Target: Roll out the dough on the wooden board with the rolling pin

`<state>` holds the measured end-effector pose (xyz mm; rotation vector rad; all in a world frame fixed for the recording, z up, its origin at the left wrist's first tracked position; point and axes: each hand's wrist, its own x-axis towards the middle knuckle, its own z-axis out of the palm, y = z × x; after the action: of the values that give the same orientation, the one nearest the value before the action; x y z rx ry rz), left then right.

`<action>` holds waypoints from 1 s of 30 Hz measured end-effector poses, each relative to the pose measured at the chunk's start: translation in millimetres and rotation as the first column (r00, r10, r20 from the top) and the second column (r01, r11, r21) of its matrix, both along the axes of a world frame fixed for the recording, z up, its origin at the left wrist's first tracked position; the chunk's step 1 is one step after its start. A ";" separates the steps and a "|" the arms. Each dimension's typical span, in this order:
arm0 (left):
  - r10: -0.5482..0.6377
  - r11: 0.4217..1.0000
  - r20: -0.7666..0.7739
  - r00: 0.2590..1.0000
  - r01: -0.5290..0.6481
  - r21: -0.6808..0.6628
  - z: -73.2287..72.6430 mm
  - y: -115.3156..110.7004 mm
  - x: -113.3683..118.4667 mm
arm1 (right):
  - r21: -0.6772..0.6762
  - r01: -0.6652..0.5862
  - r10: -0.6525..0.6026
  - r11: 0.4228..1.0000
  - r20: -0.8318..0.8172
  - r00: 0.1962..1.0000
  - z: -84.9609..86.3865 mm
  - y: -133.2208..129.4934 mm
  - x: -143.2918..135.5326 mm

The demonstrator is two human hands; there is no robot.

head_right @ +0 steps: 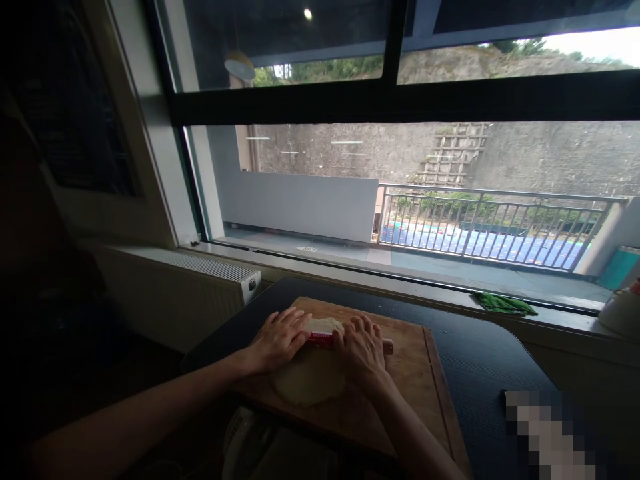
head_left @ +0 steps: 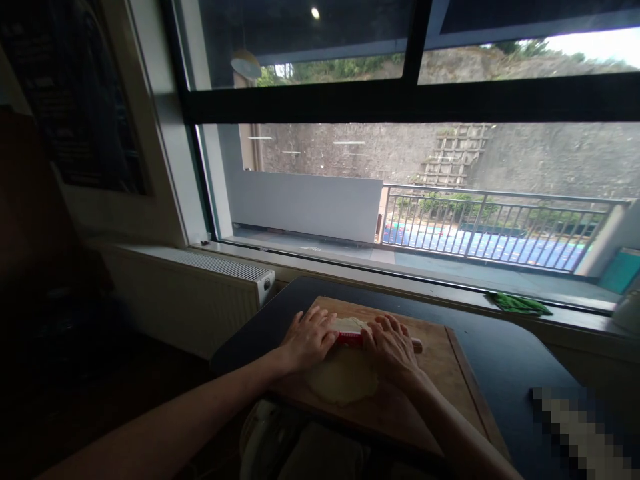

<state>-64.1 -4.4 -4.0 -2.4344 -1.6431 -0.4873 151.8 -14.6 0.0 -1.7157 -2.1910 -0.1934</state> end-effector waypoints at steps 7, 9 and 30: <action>0.188 0.982 0.035 0.981 -0.188 0.000 7.6 62.0 14.8 | -0.091 0.070 -0.071 0.993 -0.002 0.997 11.7 60.3 -5.4; 0.232 0.972 0.045 0.972 -0.229 -0.050 9.6 84.6 15.2 | -0.122 0.099 -0.100 0.988 0.000 0.995 14.0 80.6 -6.4; 0.047 0.999 -0.001 0.999 -0.047 -0.025 2.6 19.4 -2.4 | 0.024 0.021 -0.022 0.999 0.006 1.000 5.6 10.6 -9.2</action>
<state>-66.5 15.0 -1.4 -2.4074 -1.7118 -0.4615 142.6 -3.9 5.6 -1.7290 -2.1673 -0.2298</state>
